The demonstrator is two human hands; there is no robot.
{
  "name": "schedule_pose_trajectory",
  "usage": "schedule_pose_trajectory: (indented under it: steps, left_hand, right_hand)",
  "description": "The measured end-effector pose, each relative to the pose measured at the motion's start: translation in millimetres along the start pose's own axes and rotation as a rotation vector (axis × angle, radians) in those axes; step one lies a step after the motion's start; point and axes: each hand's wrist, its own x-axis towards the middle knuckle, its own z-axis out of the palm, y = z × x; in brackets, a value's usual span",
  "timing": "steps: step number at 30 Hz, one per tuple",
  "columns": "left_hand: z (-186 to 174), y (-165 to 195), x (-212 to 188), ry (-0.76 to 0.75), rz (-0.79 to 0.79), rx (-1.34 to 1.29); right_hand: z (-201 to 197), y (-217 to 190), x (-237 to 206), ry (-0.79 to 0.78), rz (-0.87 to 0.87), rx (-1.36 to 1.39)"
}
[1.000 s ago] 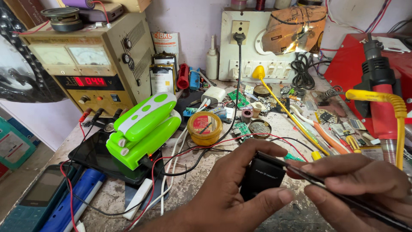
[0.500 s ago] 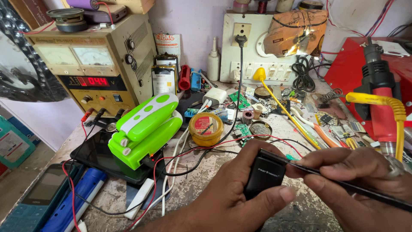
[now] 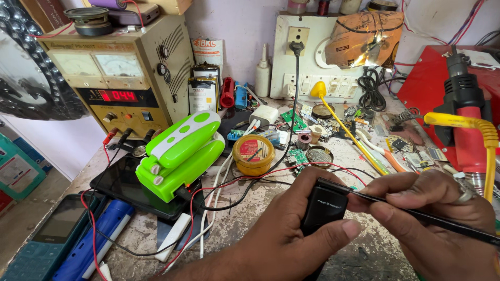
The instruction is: The person uses tweezers and a screwdriver to pry open and adjust the casing of a black handheld electronic device on a cluttered workbench. They repeatedly open and close the device while manipulating internal components with tools.
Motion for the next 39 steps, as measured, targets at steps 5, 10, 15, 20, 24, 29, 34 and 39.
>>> schedule_pose_trajectory:
  steps: [5,10,15,20,24,29,34,39]
  left_hand:
    - [-1,1,0,0.001,-0.029,0.008]
    - [-2,3,-1,0.005,-0.001,0.024]
    - [-6,3,-4,0.006,-0.139,-0.164]
    - [-7,-5,3,0.055,-0.158,-0.323]
    - [-12,-10,5,0.034,-0.09,-0.334]
    - [-13,-14,5,0.026,-0.141,-0.356]
    - [-13,-16,2,0.029,-0.147,-0.33]
    - [-14,-16,4,0.024,-0.167,-0.408]
  right_hand:
    - [-1,-1,2,-0.023,-0.011,0.025]
    - [3,1,2,0.018,0.028,0.057]
    - [9,2,3,0.006,0.017,0.138]
    - [11,4,4,-0.003,0.02,0.101]
    - [9,9,6,0.001,0.017,0.04]
    - [5,11,7,-0.021,0.032,0.075]
    - [9,11,4,0.001,0.005,0.046]
    - [12,8,2,0.035,0.01,-0.021]
